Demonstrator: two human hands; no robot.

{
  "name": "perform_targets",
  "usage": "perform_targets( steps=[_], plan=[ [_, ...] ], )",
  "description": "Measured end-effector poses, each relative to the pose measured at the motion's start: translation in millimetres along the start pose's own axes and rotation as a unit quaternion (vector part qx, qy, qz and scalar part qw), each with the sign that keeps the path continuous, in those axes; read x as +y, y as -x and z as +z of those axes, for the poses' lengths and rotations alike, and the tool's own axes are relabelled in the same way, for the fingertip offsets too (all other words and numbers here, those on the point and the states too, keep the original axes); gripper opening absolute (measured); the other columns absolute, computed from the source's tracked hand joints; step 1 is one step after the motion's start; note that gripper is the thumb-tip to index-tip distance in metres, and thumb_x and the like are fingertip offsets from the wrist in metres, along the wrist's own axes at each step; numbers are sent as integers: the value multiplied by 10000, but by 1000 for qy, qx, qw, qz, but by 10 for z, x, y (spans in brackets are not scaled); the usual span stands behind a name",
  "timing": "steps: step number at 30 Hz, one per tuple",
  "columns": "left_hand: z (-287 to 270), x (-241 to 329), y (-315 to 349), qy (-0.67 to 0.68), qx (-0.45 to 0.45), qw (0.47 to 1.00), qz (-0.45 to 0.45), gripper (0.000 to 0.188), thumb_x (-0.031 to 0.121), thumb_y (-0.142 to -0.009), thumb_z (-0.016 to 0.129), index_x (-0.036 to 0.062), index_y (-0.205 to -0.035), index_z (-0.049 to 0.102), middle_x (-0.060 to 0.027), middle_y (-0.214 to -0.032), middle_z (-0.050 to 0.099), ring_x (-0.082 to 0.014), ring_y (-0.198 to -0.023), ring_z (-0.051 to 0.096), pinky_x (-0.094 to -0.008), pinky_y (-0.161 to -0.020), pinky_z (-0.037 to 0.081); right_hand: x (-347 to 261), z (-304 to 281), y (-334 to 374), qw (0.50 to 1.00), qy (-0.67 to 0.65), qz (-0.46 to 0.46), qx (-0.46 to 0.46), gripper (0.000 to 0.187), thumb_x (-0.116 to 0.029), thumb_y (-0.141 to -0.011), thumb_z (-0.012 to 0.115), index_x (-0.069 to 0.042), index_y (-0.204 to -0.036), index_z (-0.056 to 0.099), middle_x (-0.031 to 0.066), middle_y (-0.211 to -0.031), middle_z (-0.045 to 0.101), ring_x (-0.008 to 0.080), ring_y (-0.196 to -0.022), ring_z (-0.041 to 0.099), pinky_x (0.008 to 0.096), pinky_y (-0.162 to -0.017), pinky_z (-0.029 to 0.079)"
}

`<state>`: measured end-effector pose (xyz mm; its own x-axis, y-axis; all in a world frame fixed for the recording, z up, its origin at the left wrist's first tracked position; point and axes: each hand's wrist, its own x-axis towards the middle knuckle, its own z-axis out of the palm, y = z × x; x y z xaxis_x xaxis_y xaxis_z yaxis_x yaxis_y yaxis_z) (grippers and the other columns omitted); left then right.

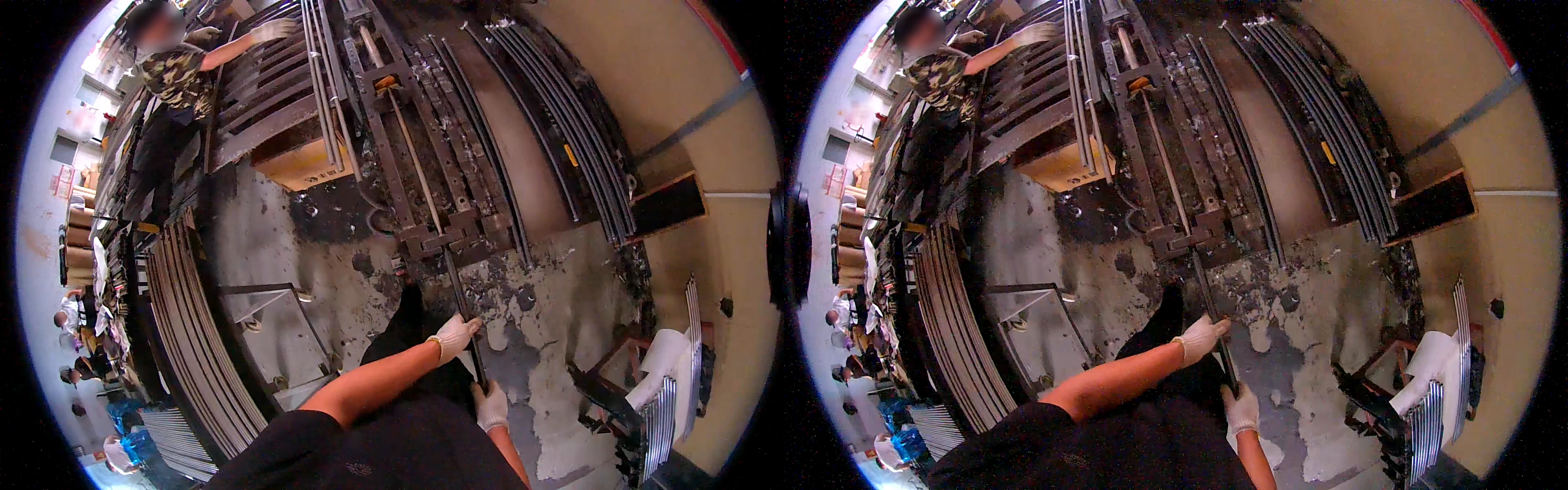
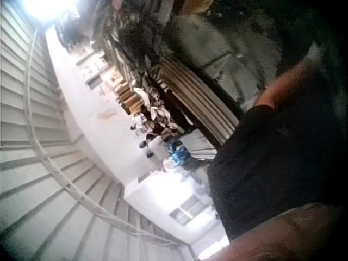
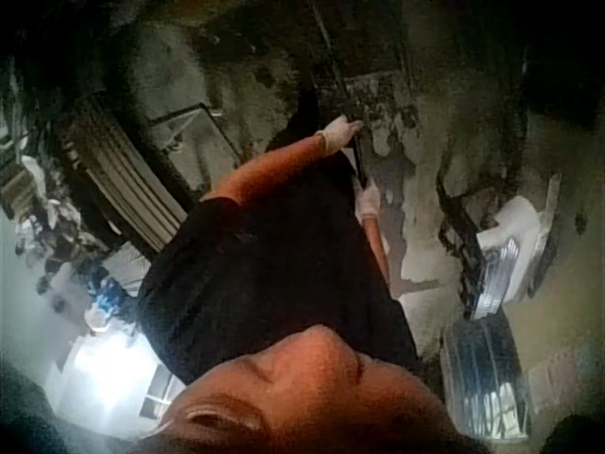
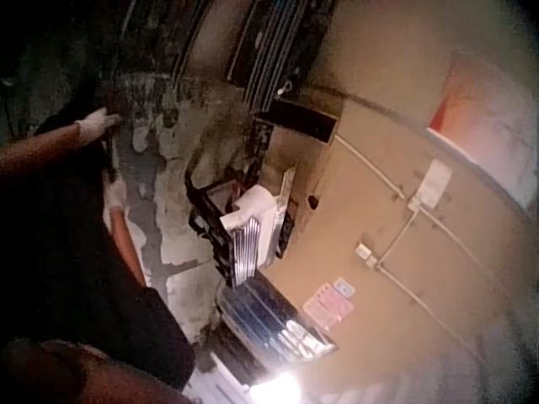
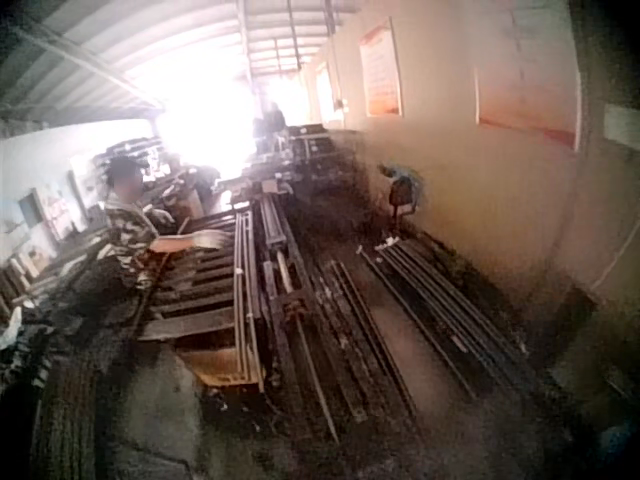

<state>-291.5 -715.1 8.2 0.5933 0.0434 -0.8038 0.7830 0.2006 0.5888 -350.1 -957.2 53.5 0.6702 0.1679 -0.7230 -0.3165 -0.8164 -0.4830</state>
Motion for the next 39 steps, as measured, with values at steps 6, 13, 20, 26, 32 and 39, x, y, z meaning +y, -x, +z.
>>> perform_targets(
  steps=[6, 13, 20, 26, 32, 39],
  plan=[
    [-12, 605, 449, 10, -17, 997, -81, 646, 406, -1112, 677, -19, -1579, 539, -161, -1520, 661, -332, -1394, 617, -417, -1119, 477, 181, 59, -33, 999, 23, -24, 29, 510, -406, -1009, 747, 27, -1280, 731, 294, -1123, 793, 483, -1095, 759, 504, -945, 565],
    [-27, -492, -411, -342, -60, 930, 125, 805, 173, -933, 767, -9, -1658, 468, -145, -1596, 560, -321, -1292, 654, -371, -1055, 501, -109, -70, 68, 1000, 16, -12, 18, 501, -421, -999, 749, 24, -1230, 734, 310, -1097, 779, 489, -1087, 751, 518, -929, 562],
    [-38, -476, -384, -723, -53, 611, 319, 879, 1, -807, 781, -25, -1634, 486, -170, -1511, 611, -325, -1210, 683, -374, -1005, 518, 125, 27, 23, 999, -1, -31, 42, 508, -431, -974, 764, 44, -1152, 728, 324, -1041, 764, 504, -1036, 747, 525, -892, 556],
    [70, 164, 119, -279, -5, 957, 77, 649, 124, -928, 760, -2, -1541, 588, -188, -1540, 622, -350, -1183, 682, -390, -995, 517, 428, 176, -110, 997, 13, -42, 70, 485, -417, -976, 760, 25, -1175, 739, 300, -1048, 778, 495, -1050, 750, 512, -913, 558],
    [121, -748, -707, -385, -61, 905, 169, 910, 143, -771, 913, -4, -1594, 552, -187, -1678, 529, -339, -1270, 665, -358, -1031, 510, 121, -10, -5, 999, -1, -19, 37, 562, -454, -979, 759, 0, -1308, 730, 307, -1188, 774, 492, -1161, 733, 514, -1002, 550],
    [6, -1615, -1427, -116, -48, 987, 102, 926, 140, -816, 831, -70, -1633, 451, -179, -1648, 504, -345, -1202, 680, -414, -1030, 487, 74, 74, -57, 996, -1, -77, 37, 537, -422, -993, 744, 5, -1319, 733, 288, -1152, 795, 462, -1142, 759, 478, -986, 566]
  ],
)
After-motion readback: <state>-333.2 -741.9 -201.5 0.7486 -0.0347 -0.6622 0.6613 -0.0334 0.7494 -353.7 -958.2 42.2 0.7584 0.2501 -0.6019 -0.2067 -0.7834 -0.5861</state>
